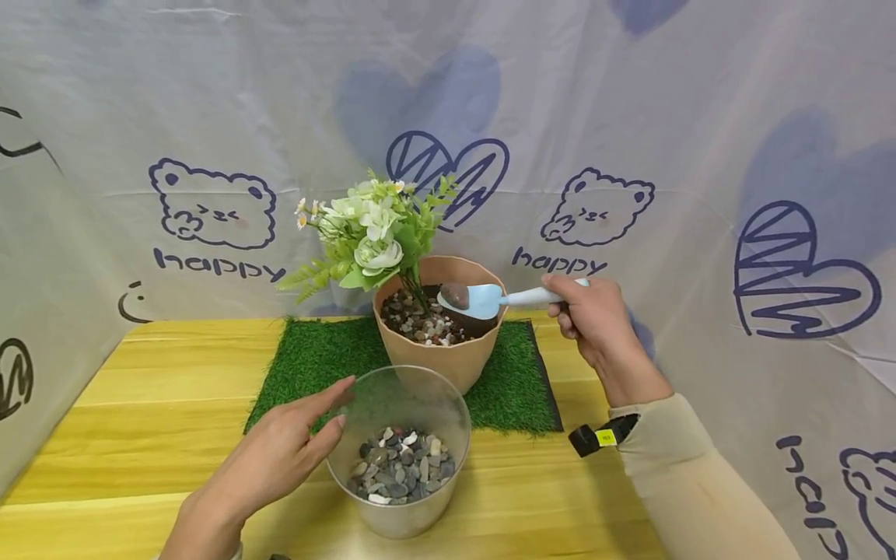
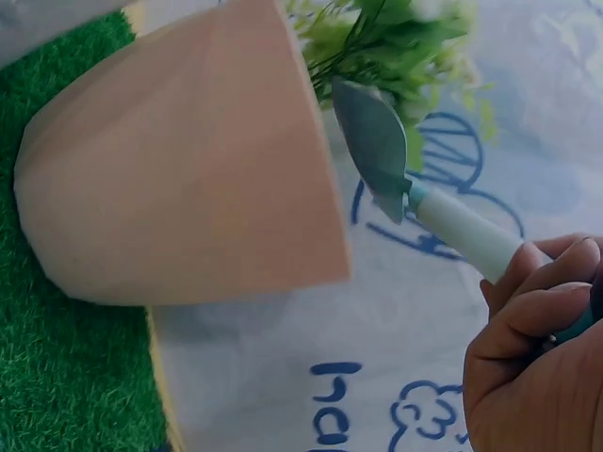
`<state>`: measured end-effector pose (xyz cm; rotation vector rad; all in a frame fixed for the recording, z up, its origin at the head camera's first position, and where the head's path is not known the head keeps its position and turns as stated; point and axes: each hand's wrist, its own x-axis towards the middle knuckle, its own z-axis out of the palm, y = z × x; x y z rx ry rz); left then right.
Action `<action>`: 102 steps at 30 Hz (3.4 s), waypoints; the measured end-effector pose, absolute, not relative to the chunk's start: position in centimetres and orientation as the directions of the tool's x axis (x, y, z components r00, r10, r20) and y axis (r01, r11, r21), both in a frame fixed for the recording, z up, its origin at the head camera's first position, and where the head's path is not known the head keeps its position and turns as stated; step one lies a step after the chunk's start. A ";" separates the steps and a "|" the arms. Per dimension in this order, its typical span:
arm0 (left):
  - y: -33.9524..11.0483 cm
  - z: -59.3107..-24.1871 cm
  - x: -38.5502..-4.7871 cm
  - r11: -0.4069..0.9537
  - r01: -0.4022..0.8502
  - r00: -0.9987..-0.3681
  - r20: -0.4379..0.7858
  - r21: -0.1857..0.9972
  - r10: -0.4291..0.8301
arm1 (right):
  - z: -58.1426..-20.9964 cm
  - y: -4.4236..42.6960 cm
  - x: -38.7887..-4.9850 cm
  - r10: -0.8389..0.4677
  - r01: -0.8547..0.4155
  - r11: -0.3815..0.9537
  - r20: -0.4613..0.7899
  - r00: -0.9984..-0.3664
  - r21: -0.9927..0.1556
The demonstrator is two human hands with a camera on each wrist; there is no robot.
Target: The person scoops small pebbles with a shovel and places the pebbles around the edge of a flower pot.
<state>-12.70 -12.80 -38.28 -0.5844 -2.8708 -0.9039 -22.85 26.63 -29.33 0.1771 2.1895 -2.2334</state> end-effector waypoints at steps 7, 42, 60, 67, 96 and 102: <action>-12.8 -38.5 -12.6 0.758 0.370 -0.928 0.177 0.538 0.327 | -30.6 26.1 -24.1 0.169 0.099 0.088 -0.083 -0.982 -0.991; -12.9 -38.3 -12.9 0.744 0.379 -0.923 0.168 0.550 0.346 | -30.5 21.7 -23.6 0.205 -0.072 0.681 0.284 -0.937 -0.729; -13.1 -38.6 -12.7 0.730 0.406 -0.913 0.201 0.550 0.356 | -28.8 22.6 -18.7 0.277 -0.108 0.576 0.318 -0.907 -0.810; -13.0 -38.6 -12.6 0.729 0.410 -0.911 0.205 0.548 0.359 | -27.6 21.5 -14.8 0.064 -0.237 0.548 0.323 -0.944 -0.802; -13.0 -38.6 -12.8 0.746 0.486 -0.871 0.321 0.456 0.371 | -34.5 14.8 -14.4 -0.496 -0.565 0.805 0.318 -0.808 -0.182; -12.8 -38.6 -12.8 0.751 0.505 -0.853 0.375 0.424 0.362 | -34.5 14.6 -14.4 -0.481 -0.545 0.813 0.291 -0.827 -0.204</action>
